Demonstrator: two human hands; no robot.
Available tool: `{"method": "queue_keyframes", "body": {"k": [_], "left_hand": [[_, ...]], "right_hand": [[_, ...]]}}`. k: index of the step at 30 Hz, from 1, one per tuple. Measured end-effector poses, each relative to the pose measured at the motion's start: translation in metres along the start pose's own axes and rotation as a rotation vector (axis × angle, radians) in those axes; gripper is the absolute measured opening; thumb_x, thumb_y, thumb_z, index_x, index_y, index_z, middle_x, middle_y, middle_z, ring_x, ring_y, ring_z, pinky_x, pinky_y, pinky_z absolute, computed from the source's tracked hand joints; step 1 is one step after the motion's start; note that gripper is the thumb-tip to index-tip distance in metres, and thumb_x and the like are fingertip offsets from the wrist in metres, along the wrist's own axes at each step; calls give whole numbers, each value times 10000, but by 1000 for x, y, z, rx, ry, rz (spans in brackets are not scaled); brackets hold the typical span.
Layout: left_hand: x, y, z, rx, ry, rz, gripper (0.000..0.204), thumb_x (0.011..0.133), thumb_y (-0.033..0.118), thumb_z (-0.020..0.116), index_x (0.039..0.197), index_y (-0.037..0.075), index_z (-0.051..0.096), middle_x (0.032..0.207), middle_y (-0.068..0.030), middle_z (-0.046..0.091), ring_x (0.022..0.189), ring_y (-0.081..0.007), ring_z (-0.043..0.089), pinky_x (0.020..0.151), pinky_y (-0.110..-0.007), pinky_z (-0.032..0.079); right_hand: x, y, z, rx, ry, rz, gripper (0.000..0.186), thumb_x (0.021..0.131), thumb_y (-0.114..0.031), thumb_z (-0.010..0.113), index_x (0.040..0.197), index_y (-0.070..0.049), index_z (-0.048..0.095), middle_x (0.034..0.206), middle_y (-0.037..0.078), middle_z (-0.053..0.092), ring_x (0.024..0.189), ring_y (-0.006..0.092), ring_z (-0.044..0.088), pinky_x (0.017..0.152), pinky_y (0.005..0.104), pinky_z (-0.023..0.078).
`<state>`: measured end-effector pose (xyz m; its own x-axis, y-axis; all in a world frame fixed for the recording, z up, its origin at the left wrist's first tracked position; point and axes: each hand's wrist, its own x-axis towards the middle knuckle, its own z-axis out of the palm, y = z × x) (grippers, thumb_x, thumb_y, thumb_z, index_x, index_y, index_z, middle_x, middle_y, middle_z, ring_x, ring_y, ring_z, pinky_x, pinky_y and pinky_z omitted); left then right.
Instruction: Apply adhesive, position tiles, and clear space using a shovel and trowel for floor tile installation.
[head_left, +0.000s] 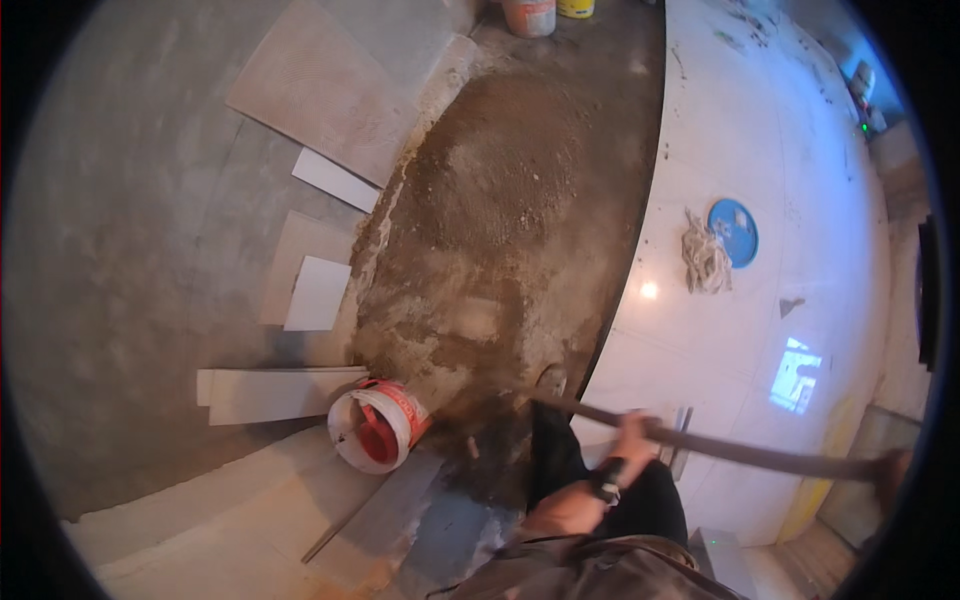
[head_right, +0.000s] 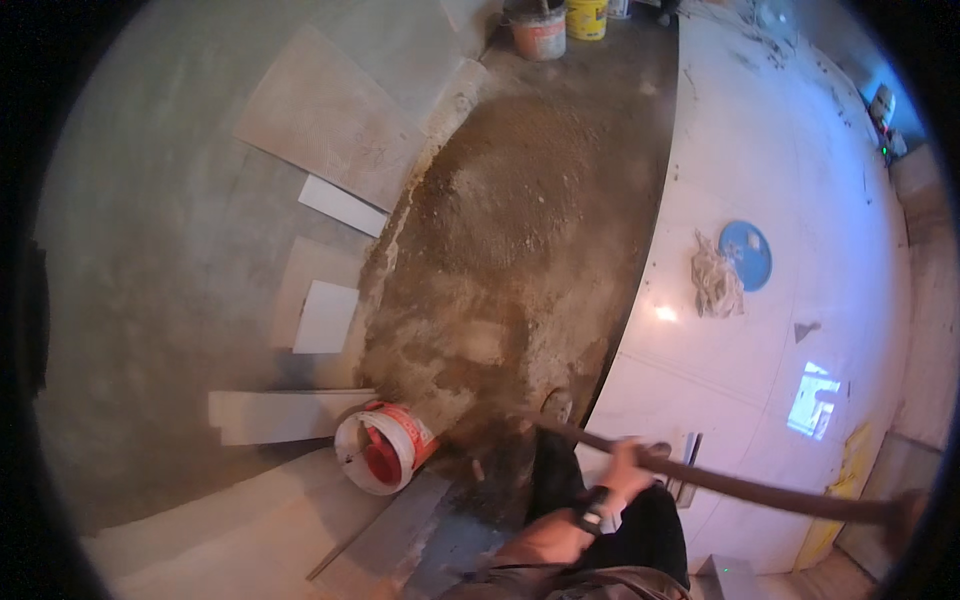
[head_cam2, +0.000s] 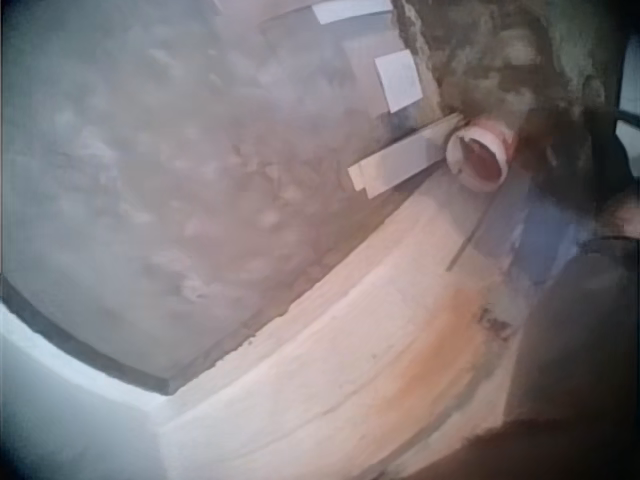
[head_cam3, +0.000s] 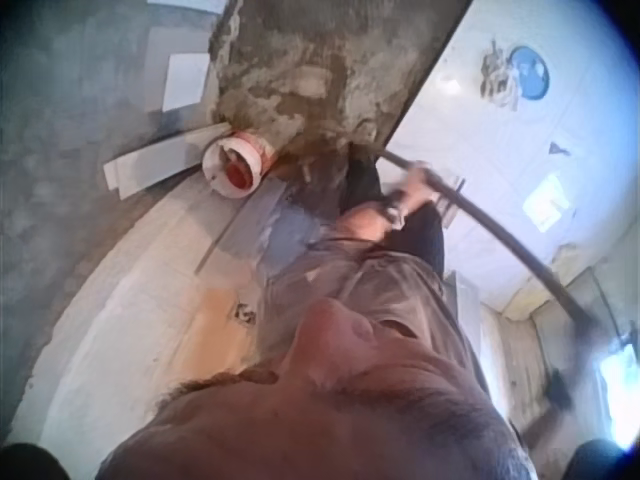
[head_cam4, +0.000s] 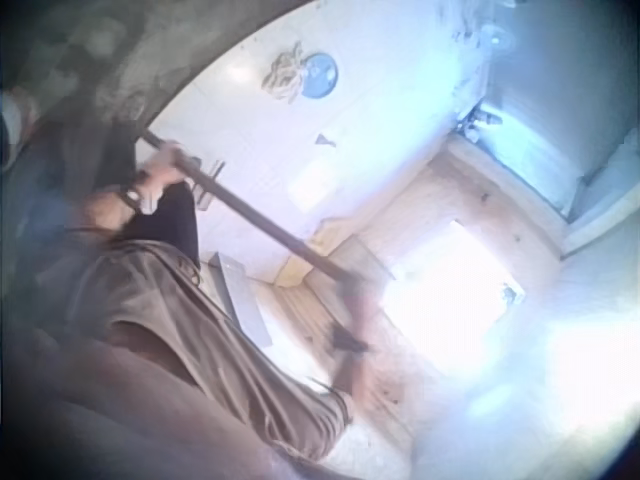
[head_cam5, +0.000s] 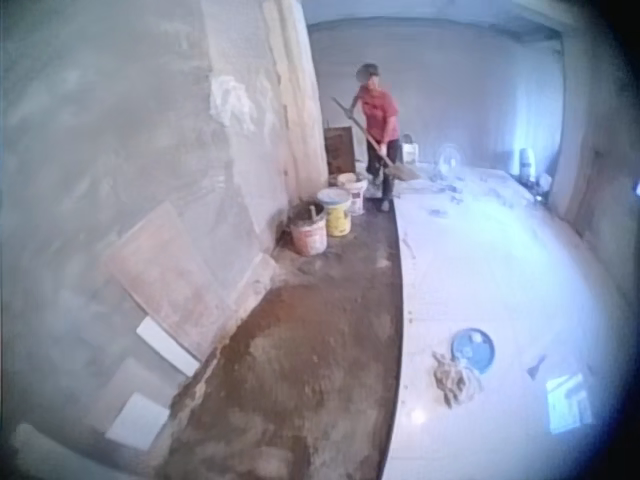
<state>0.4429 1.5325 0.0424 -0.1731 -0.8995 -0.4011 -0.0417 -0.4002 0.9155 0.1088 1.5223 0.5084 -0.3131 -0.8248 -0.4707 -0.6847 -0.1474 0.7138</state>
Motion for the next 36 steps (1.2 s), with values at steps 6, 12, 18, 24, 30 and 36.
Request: {"method": "queue_keyframes", "body": {"k": [6, 12, 18, 24, 30, 36], "left_hand": [[-44, -126, -173, -1341, 537, -814, 217, 790, 97, 622, 661, 114, 448, 614, -14, 445, 560, -204, 464, 578, -387, 440], [-58, -78, -138, -1079, 592, -1106, 193, 799, 93, 627, 748, 107, 441, 657, -47, 420, 598, -227, 457, 611, -418, 438], [-43, -79, -130, -943, 595, -1189, 173, 786, 69, 603, 752, 95, 436, 692, -67, 430, 627, -245, 465, 631, -440, 458], [22, -55, -162, -596, 438, -948, 147, 769, 99, 622, 805, 54, 487, 725, -93, 508, 692, -260, 554, 610, -454, 487], [137, 69, -210, 48, 473, -854, 466, 765, 188, 620, 1120, -87, 497, 1066, -192, 580, 863, -299, 573, 777, -430, 465], [89, 63, -147, -513, 459, -663, 191, 789, 158, 628, 925, 40, 567, 845, -119, 573, 790, -297, 567, 678, -451, 482]], "right_hand": [[-56, -154, -38, 404, -352, -191, 232, 798, -302, 594, 840, -80, 646, 768, 201, 653, 688, 365, 648, 588, 513, 499], [-148, -186, 111, 574, -671, -130, 230, 865, -299, 522, 878, -98, 632, 744, 193, 650, 704, 373, 649, 608, 506, 496], [-161, -205, 142, 778, -548, -138, 211, 863, -233, 513, 769, -79, 621, 681, 189, 636, 613, 391, 624, 546, 513, 487], [-175, -267, 166, 1028, -564, -53, 226, 785, -274, 581, 812, -60, 649, 712, 201, 638, 669, 393, 618, 614, 501, 490], [-91, -216, 74, 1448, -419, -284, 268, 703, -301, 661, 862, -90, 703, 744, 172, 654, 666, 332, 635, 631, 441, 509], [-94, -204, 161, 1195, -283, -143, 270, 608, -334, 676, 741, -100, 701, 677, 166, 647, 656, 311, 650, 621, 399, 517]]}}
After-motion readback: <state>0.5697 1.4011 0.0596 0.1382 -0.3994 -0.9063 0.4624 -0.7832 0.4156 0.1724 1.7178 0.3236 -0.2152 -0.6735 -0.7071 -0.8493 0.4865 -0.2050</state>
